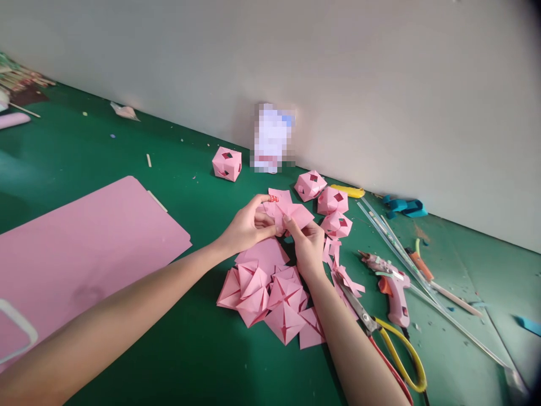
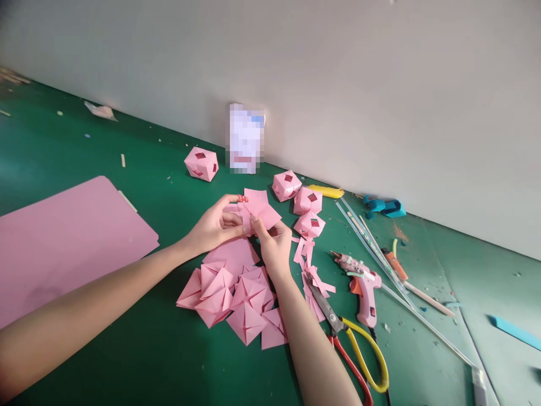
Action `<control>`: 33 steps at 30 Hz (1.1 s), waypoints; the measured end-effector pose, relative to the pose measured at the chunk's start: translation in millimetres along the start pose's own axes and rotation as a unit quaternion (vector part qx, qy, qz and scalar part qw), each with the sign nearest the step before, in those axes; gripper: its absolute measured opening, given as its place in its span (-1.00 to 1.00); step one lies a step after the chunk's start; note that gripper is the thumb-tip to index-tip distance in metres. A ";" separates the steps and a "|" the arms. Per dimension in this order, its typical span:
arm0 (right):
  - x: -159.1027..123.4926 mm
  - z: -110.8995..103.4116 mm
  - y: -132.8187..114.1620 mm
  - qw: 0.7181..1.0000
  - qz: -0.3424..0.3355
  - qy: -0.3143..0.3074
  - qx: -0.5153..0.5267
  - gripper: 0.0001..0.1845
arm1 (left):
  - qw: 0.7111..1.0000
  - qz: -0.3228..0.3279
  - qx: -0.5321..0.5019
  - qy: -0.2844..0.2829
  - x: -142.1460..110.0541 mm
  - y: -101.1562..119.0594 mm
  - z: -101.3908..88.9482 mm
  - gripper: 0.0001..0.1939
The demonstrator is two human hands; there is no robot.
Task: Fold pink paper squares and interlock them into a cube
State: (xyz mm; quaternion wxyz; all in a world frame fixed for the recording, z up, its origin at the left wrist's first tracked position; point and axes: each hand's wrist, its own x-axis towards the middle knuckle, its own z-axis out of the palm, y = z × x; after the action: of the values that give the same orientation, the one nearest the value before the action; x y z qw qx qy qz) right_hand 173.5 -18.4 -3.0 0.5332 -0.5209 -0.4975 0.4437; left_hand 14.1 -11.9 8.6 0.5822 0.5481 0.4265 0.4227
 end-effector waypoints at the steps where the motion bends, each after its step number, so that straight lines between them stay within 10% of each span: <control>1: 0.0 0.1 0.6 1.000 0.001 0.007 0.004 -0.62 | 1.000 -0.002 -0.014 -0.005 -0.3 0.2 0.1 -0.44; 10: 11.0 -5.5 11.2 0.993 0.037 0.088 0.073 -0.62 | 0.999 0.004 -0.036 0.013 -2.6 -0.7 0.9 -0.50; 33: 3.5 -3.6 1.7 0.999 -0.001 -0.030 0.028 -0.73 | 0.999 0.030 -0.021 0.041 2.3 -0.9 -2.0 -0.47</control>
State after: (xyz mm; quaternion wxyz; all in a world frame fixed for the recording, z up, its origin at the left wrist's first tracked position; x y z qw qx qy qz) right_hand 177.5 -15.2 -4.3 0.5330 -0.4918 -0.5008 0.4725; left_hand 12.9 -9.2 7.5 0.5631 0.5303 0.4244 0.4707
